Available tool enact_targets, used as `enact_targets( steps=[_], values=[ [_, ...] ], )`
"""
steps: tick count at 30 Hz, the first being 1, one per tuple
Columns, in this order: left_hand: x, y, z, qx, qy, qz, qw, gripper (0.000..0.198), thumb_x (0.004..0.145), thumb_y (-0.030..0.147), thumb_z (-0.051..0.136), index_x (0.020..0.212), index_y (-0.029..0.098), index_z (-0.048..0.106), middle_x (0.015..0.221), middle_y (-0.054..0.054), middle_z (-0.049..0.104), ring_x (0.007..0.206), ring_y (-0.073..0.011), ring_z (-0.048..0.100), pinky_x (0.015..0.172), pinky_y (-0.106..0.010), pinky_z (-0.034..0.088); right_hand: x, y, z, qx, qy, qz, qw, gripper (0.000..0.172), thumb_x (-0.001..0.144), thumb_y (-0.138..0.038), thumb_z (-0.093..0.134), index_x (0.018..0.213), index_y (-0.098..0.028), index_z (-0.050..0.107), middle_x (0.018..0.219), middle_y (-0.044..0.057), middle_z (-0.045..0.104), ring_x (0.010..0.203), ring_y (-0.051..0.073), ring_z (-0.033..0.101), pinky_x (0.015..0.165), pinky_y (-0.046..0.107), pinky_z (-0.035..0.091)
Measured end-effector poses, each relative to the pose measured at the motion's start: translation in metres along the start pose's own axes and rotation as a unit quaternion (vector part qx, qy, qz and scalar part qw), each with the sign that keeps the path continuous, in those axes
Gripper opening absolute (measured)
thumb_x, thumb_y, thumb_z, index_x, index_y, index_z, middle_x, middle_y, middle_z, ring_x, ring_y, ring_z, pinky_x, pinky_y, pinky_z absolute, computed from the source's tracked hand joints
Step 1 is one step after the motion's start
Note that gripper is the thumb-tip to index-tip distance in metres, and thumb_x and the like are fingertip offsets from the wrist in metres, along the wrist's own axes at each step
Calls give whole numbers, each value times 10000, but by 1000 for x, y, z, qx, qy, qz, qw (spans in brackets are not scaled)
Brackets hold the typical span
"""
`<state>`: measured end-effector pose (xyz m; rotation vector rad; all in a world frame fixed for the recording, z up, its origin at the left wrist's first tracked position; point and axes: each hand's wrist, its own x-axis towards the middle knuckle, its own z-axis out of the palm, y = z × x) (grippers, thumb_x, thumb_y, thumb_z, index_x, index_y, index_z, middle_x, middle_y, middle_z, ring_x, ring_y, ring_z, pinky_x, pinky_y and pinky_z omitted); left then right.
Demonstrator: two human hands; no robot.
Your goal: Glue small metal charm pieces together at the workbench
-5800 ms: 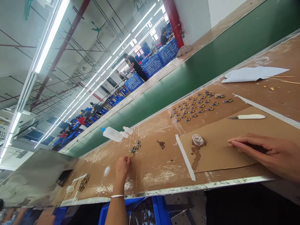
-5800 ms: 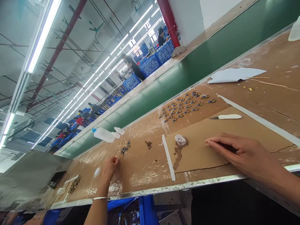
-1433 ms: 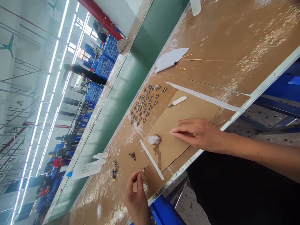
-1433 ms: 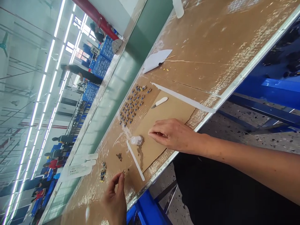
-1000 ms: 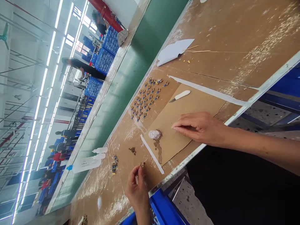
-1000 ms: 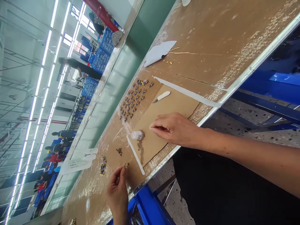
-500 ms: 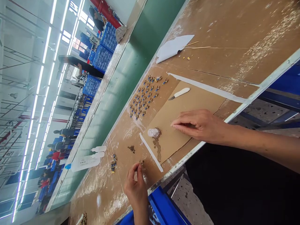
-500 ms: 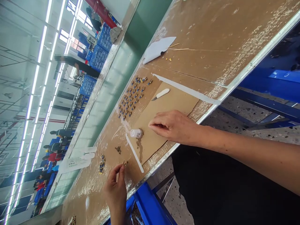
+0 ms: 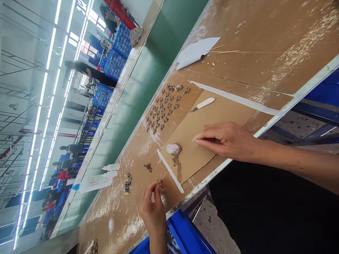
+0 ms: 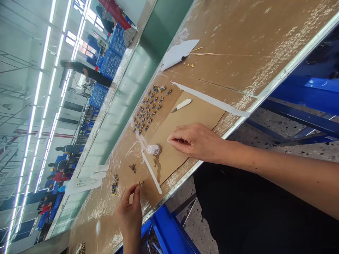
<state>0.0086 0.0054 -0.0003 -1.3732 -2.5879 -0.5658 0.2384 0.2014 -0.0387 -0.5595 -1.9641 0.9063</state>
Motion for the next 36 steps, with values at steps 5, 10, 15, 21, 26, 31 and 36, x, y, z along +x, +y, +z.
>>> enact_targets(
  steps=[5, 10, 15, 21, 26, 31, 36],
  values=[
    [1, -3, 0, 3, -11, -1, 1000, 262, 784, 426, 521, 787, 208, 665, 821, -59, 689, 763, -190, 639, 703, -287, 484, -1, 1, 1, 0, 1, 5, 1000, 251, 889, -245, 441, 772, -175, 652, 665, 6, 613, 599, 90, 535, 586, 207, 385],
    [4, -3, 1, 7, -27, 8, 1000, 256, 788, 414, 516, 791, 206, 665, 806, -62, 689, 753, -195, 638, 707, -298, 482, -1, 1, 1, 1, -5, 7, 1000, 249, 890, -252, 437, 786, -180, 652, 674, 5, 618, 613, 92, 544, 586, 207, 388],
    [10, 2, -1, 27, -46, 40, 998, 265, 795, 405, 490, 756, 204, 658, 771, -67, 683, 717, -196, 634, 668, -294, 480, -1, 0, 0, 2, -4, 3, 1000, 235, 886, -240, 448, 787, -176, 652, 678, 1, 618, 620, 90, 549, 589, 205, 387],
    [18, 7, -5, 56, -71, 71, 993, 235, 799, 359, 475, 747, 215, 654, 751, -62, 676, 694, -198, 621, 675, -307, 476, 0, 0, 0, -3, 2, -3, 1000, 242, 888, -234, 445, 773, -176, 649, 666, 0, 613, 608, 87, 540, 579, 200, 384],
    [20, 7, -8, 14, -71, 1, 997, 236, 745, 416, 529, 731, 226, 669, 719, -53, 683, 686, -214, 633, 672, -319, 488, -1, 1, -1, -5, -5, 2, 1000, 256, 895, -248, 434, 778, -182, 651, 671, 4, 621, 606, 91, 543, 583, 207, 388],
    [9, 12, -9, -87, -63, -116, 987, 295, 673, 478, 623, 754, 201, 689, 772, -52, 699, 770, -222, 640, 742, -323, 487, -1, 2, 0, -6, 0, -2, 1000, 243, 896, -248, 440, 799, -180, 652, 692, 11, 633, 634, 96, 559, 601, 208, 399],
    [-8, 12, -4, -172, -32, -200, 964, 365, 628, 499, 678, 805, 180, 694, 835, -48, 702, 838, -222, 632, 788, -322, 476, -5, 2, 4, -19, 9, -40, 999, 213, 898, -224, 448, 863, -160, 649, 757, 32, 643, 688, 104, 575, 646, 214, 422]
  ],
)
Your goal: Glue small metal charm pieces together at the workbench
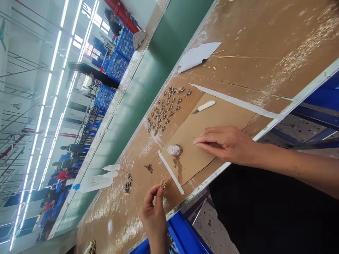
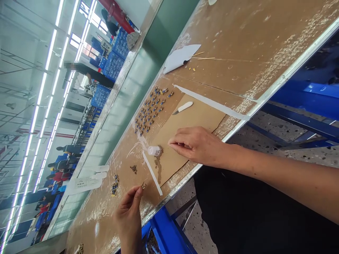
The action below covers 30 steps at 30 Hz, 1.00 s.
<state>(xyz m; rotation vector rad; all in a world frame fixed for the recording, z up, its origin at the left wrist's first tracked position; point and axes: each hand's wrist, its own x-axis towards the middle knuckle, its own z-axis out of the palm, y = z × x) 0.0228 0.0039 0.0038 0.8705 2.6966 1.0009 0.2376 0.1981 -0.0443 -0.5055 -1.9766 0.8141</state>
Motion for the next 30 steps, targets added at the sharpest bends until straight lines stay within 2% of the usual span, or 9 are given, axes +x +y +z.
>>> enact_targets(
  steps=[5, 12, 17, 24, 26, 30],
  values=[
    [-4, -8, 1, 61, -18, 13, 998, 390, 659, 543, 620, 794, 184, 690, 837, -66, 701, 857, -248, 632, 792, -347, 470, -3, -3, 2, -5, -20, -29, 999, 209, 903, -210, 444, 873, -157, 644, 794, 43, 644, 722, 112, 584, 672, 223, 437],
    [0, -11, -2, 172, -20, 168, 970, 301, 792, 434, 494, 790, 191, 671, 785, -76, 688, 750, -218, 626, 725, -343, 473, -3, -3, 1, -5, -17, -35, 999, 205, 902, -208, 443, 865, -153, 637, 772, 37, 646, 690, 101, 585, 645, 211, 437],
    [3, -14, -3, 255, -22, 290, 922, 253, 869, 300, 421, 783, 188, 630, 761, -51, 663, 718, -190, 596, 686, -332, 455, -3, -2, 3, -4, -16, -34, 999, 193, 897, -203, 454, 871, -151, 638, 785, 35, 652, 700, 98, 591, 652, 207, 439],
    [6, -9, -4, 335, -3, 440, 833, 187, 862, 119, 417, 830, 180, 590, 744, -19, 638, 696, -161, 582, 729, -345, 441, -4, -1, 3, -16, -12, -43, 999, 186, 896, -202, 467, 871, -141, 641, 767, 30, 645, 692, 91, 589, 639, 195, 433],
    [8, -3, -5, 352, -7, 471, 809, 204, 841, 73, 414, 813, 178, 587, 741, -21, 633, 687, -160, 573, 745, -351, 437, -4, -1, 3, -21, -11, -48, 999, 193, 899, -203, 459, 867, -145, 640, 761, 27, 643, 683, 90, 586, 634, 196, 431],
    [12, 10, -5, 410, -64, 484, 770, 284, 759, -38, 401, 773, 173, 591, 734, -27, 623, 704, -175, 557, 748, -349, 439, -4, -1, 3, -35, -9, -59, 998, 207, 904, -203, 447, 858, -146, 640, 751, 32, 640, 676, 100, 584, 625, 208, 427]
  ],
)
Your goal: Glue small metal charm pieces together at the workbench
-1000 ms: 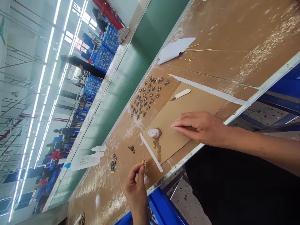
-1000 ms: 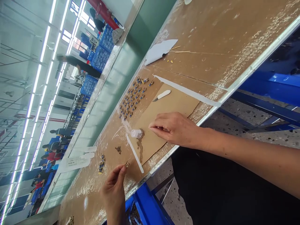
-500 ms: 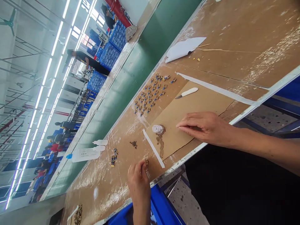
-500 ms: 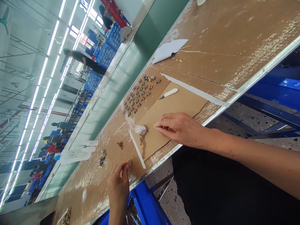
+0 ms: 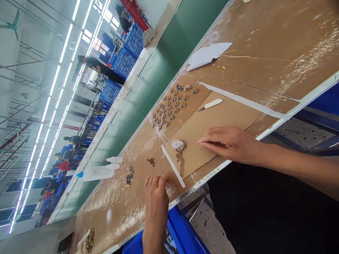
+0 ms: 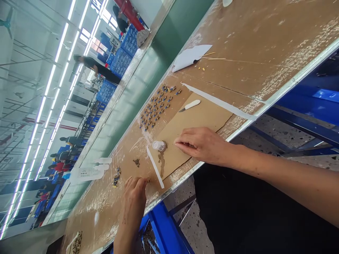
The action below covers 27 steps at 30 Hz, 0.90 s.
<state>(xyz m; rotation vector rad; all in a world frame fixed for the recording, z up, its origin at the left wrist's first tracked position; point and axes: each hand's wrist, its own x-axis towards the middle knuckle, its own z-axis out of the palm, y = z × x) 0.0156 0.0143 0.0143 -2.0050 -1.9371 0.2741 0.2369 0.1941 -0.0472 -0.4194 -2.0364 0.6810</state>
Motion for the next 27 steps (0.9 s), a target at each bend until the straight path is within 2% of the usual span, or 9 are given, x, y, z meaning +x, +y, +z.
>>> enact_targets(
  steps=[3, 6, 10, 12, 15, 17, 18, 23, 27],
  values=[
    [6, -2, -2, 14, -33, 8, 999, 331, 713, -81, 382, 738, 171, 596, 705, -32, 606, 690, -185, 538, 759, -356, 443, 1, 1, 0, -2, -4, 0, 1000, 217, 909, -208, 437, 859, -149, 640, 728, 34, 632, 661, 104, 576, 610, 215, 422],
    [5, -4, 0, 4, -27, -6, 1000, 331, 736, -67, 380, 728, 175, 605, 707, -35, 609, 703, -188, 545, 823, -388, 433, 1, 2, -1, 17, 2, 0, 1000, 213, 909, -208, 435, 871, -152, 637, 742, 42, 633, 673, 105, 575, 621, 216, 425],
    [-11, 5, -4, -104, 52, -95, 989, 205, 830, 89, 464, 795, 195, 636, 756, -17, 660, 749, -185, 610, 892, -423, 424, -2, -5, -1, 68, 36, -4, 997, 180, 893, -182, 457, 917, -151, 632, 789, 53, 639, 724, 105, 574, 655, 214, 429],
    [-20, 22, -8, -194, 120, -205, 952, 107, 822, 212, 554, 854, 206, 656, 816, -21, 688, 840, -198, 635, 855, -371, 467, -5, -18, 3, 119, 29, 13, 992, 174, 886, -179, 469, 925, -151, 637, 796, 49, 638, 736, 101, 573, 665, 207, 428],
    [-29, 59, -13, -315, 248, -347, 848, 133, 760, 291, 645, 853, 201, 678, 826, -19, 703, 857, -195, 651, 775, -294, 512, -11, -43, 14, 232, -39, 93, 967, 159, 871, -197, 503, 874, -153, 656, 765, 25, 631, 707, 82, 570, 667, 186, 428],
    [-29, 83, -14, -355, 318, -366, 800, 138, 747, 291, 660, 845, 197, 682, 828, -11, 700, 838, -177, 655, 786, -275, 513, -15, -58, 22, 285, -96, 157, 941, 153, 854, -210, 531, 842, -159, 675, 749, 9, 630, 675, 71, 566, 649, 176, 424],
    [-28, 92, -14, -364, 342, -354, 791, 129, 751, 279, 657, 848, 198, 680, 829, -5, 695, 842, -169, 652, 810, -275, 509, -16, -64, 25, 305, -114, 180, 928, 150, 846, -216, 545, 838, -161, 684, 752, 7, 634, 678, 71, 570, 650, 175, 423],
    [-17, 110, -18, -337, 386, -222, 829, 110, 767, 159, 625, 870, 191, 649, 785, 11, 675, 716, -114, 634, 897, -332, 480, -19, -71, 27, 376, -143, 213, 890, 153, 822, -237, 582, 847, -154, 709, 765, 17, 654, 704, 83, 583, 663, 183, 428],
    [-12, 113, -25, -260, 389, -181, 865, 101, 797, 132, 590, 868, 187, 635, 769, -8, 675, 703, -114, 625, 902, -367, 459, -19, -68, 22, 403, -152, 205, 879, 174, 814, -273, 600, 837, -146, 716, 759, 31, 657, 701, 92, 583, 660, 192, 439]
  ],
)
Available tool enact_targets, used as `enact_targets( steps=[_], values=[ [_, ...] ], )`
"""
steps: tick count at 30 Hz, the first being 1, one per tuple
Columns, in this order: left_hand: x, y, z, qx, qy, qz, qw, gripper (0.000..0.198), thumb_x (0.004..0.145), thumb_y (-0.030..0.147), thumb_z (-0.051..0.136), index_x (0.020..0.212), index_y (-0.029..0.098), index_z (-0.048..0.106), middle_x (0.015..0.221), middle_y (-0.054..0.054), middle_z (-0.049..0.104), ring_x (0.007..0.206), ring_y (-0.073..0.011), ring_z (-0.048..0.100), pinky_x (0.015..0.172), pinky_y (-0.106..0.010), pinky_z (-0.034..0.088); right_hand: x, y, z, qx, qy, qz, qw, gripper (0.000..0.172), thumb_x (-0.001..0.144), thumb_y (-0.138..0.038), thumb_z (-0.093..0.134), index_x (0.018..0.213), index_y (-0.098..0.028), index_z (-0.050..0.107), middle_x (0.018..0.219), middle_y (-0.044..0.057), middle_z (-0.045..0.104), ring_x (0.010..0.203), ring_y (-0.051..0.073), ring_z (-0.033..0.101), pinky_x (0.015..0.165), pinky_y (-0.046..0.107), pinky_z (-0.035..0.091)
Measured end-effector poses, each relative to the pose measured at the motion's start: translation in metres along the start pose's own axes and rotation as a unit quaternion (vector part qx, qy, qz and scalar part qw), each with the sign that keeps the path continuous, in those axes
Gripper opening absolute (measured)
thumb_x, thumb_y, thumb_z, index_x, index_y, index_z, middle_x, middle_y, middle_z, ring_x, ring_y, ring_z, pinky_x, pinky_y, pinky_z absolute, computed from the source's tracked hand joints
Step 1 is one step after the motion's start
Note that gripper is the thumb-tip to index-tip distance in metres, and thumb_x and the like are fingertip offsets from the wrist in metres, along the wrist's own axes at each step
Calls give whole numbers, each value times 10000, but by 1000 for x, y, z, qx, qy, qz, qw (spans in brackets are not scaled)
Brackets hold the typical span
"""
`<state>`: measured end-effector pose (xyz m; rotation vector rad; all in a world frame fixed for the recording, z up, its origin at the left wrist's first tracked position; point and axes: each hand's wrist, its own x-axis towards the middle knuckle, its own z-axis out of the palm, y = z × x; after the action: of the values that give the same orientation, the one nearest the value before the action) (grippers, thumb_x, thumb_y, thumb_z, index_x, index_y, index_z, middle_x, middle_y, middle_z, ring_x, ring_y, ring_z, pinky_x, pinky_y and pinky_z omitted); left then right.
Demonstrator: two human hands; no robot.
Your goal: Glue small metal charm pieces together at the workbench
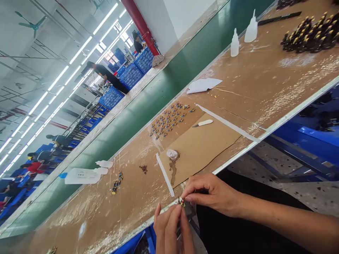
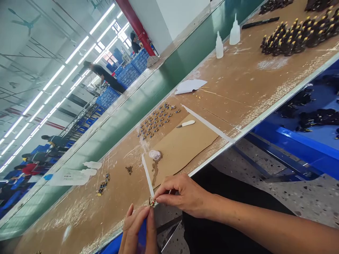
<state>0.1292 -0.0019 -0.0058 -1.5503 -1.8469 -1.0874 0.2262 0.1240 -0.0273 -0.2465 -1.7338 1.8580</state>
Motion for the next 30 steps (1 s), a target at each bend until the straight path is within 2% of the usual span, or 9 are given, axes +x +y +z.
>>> enact_targets(
  steps=[6, 11, 14, 19, 21, 24, 26, 28, 30],
  values=[
    [2, 12, 2, 41, 12, 36, 998, 108, 789, 91, 590, 847, 171, 635, 759, -20, 667, 686, -111, 613, 915, -375, 432, -4, -2, -5, -1, -19, -43, 999, 178, 827, -265, 589, 826, -128, 704, 754, 41, 663, 708, 90, 588, 675, 198, 456],
    [-1, 11, 3, 51, 12, 85, 995, 130, 758, 59, 616, 833, 163, 636, 747, -25, 663, 680, -113, 603, 927, -387, 423, -5, 2, -7, -10, -18, -85, 996, 148, 835, -234, 586, 816, -133, 693, 748, 37, 668, 726, 90, 596, 693, 199, 468],
    [-2, 10, 3, 53, 14, 91, 994, 136, 747, 40, 618, 820, 154, 634, 741, -30, 660, 681, -115, 600, 935, -399, 419, -4, 4, -8, -31, -17, -121, 992, 142, 846, -225, 573, 824, -143, 687, 748, 32, 669, 729, 86, 600, 696, 192, 470],
    [1, 10, 2, 53, 8, 121, 991, 106, 738, 32, 625, 787, 125, 636, 728, -37, 657, 676, -100, 610, 963, -362, 401, -3, 1, -9, -51, -21, -162, 985, 141, 858, -189, 550, 859, -140, 682, 786, 45, 673, 754, 82, 604, 713, 181, 471],
    [-1, 10, 2, 41, 10, 79, 996, 133, 733, 40, 632, 810, 148, 643, 748, -27, 665, 673, -101, 615, 965, -378, 406, -3, -1, -9, -50, -22, -147, 988, 144, 857, -197, 551, 851, -138, 681, 781, 42, 668, 745, 82, 596, 708, 185, 467],
    [-6, 11, 1, -27, 14, -66, 997, 102, 764, 114, 621, 825, 192, 643, 753, -5, 672, 684, -118, 629, 936, -395, 451, -3, -4, -8, -41, -25, -74, 996, 169, 855, -238, 556, 818, -134, 684, 736, 29, 647, 712, 84, 579, 681, 191, 456],
    [-10, 12, 1, -74, 10, -186, 980, 65, 783, 208, 620, 839, 197, 650, 772, -10, 685, 769, -142, 653, 890, -328, 496, -3, -5, -7, -19, -23, -6, 1000, 193, 847, -268, 565, 796, -127, 687, 709, 24, 624, 677, 83, 566, 647, 193, 448],
    [-14, 13, 0, -105, 9, -290, 951, 132, 777, 294, 633, 846, 186, 665, 809, -31, 698, 872, -173, 657, 843, -265, 520, -4, -5, -5, 12, -16, 41, 999, 207, 833, -290, 579, 791, -119, 688, 711, 23, 611, 649, 80, 556, 618, 192, 440],
    [-17, 13, -1, -119, 3, -341, 933, 182, 763, 345, 645, 829, 179, 679, 816, -46, 700, 917, -194, 650, 837, -253, 523, -5, -5, -4, 34, -14, 60, 998, 210, 822, -297, 588, 790, -115, 688, 720, 24, 609, 645, 79, 552, 614, 193, 436]
  ],
)
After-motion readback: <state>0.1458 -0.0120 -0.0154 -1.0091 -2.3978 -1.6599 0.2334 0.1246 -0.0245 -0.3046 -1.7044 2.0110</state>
